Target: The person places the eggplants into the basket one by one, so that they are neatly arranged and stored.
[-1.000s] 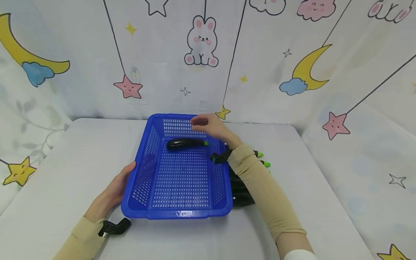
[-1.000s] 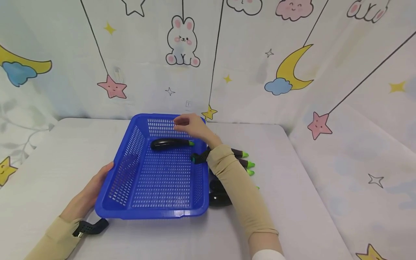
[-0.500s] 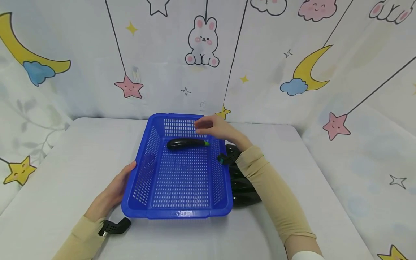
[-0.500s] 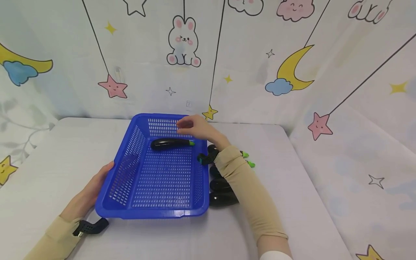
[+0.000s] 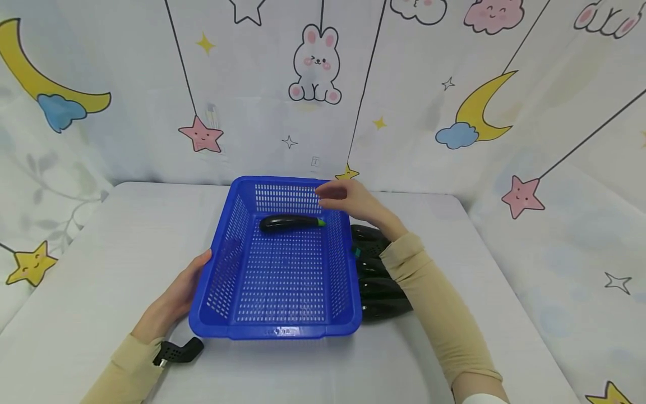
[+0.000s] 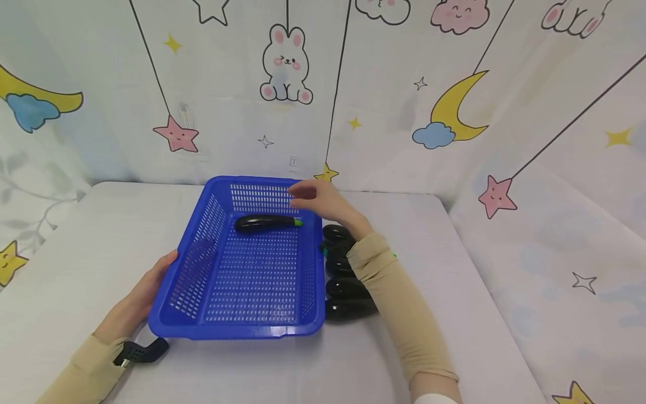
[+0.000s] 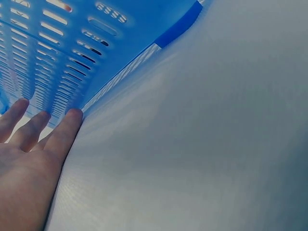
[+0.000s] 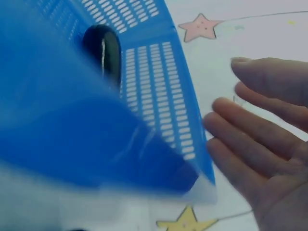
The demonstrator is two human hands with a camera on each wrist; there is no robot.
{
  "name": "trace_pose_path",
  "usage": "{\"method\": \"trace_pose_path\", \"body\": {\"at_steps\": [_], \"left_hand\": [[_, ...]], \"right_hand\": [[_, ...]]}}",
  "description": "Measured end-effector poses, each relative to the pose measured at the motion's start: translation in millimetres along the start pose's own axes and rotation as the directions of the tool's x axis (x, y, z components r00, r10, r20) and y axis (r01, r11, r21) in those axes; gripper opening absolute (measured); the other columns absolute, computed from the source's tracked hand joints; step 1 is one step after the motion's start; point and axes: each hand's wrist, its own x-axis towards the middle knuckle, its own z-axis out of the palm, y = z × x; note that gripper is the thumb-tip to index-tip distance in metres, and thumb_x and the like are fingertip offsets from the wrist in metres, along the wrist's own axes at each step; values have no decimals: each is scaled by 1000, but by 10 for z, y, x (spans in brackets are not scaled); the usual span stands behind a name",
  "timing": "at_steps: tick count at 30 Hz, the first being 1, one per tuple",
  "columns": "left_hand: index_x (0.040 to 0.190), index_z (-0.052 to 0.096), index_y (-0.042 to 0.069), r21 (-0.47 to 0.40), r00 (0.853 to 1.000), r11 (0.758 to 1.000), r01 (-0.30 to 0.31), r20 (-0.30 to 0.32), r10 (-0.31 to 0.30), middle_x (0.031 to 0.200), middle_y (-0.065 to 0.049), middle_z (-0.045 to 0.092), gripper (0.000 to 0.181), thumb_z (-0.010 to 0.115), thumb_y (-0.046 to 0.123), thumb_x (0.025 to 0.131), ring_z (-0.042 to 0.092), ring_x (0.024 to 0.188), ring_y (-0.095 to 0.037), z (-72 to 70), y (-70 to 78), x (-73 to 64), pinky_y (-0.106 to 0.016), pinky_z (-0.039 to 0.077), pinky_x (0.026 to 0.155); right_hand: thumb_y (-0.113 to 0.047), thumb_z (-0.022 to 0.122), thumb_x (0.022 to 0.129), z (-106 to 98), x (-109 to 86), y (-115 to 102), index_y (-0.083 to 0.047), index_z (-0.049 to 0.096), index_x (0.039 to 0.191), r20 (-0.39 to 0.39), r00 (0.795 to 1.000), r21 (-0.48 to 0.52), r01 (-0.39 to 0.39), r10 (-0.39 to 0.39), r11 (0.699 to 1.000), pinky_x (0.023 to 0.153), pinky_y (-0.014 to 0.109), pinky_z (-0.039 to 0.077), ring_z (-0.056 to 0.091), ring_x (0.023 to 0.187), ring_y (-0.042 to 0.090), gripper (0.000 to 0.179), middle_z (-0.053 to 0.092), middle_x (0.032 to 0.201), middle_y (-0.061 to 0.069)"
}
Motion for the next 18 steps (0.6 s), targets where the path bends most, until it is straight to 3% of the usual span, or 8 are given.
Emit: {"method": "trace_pose_path", "body": {"at_steps": [11, 18], "left_hand": [[141, 34, 31, 6, 1000, 1000, -1, -6, 1, 126, -2, 60, 42, 21, 50, 106, 62, 112, -18, -5, -1, 10, -41, 54, 91], [144, 29, 29, 3, 1000, 1000, 1, -2, -1, 127, -4, 58, 46, 21, 51, 105, 62, 111, -19, -5, -4, 19, -42, 55, 90]], "right_hand": [[-17, 66, 99, -82, -201, 149, -3, 61, 132, -81, 997, 58, 8, -3, 998, 104, 45, 48, 60, 124, 33, 37, 64, 132, 14], [-20, 68, 97, -191, -400, 221, -5, 61, 133, -178, 984, 7, 5, -4, 1000, 107, 45, 46, 59, 126, 28, 39, 63, 134, 15]]}}
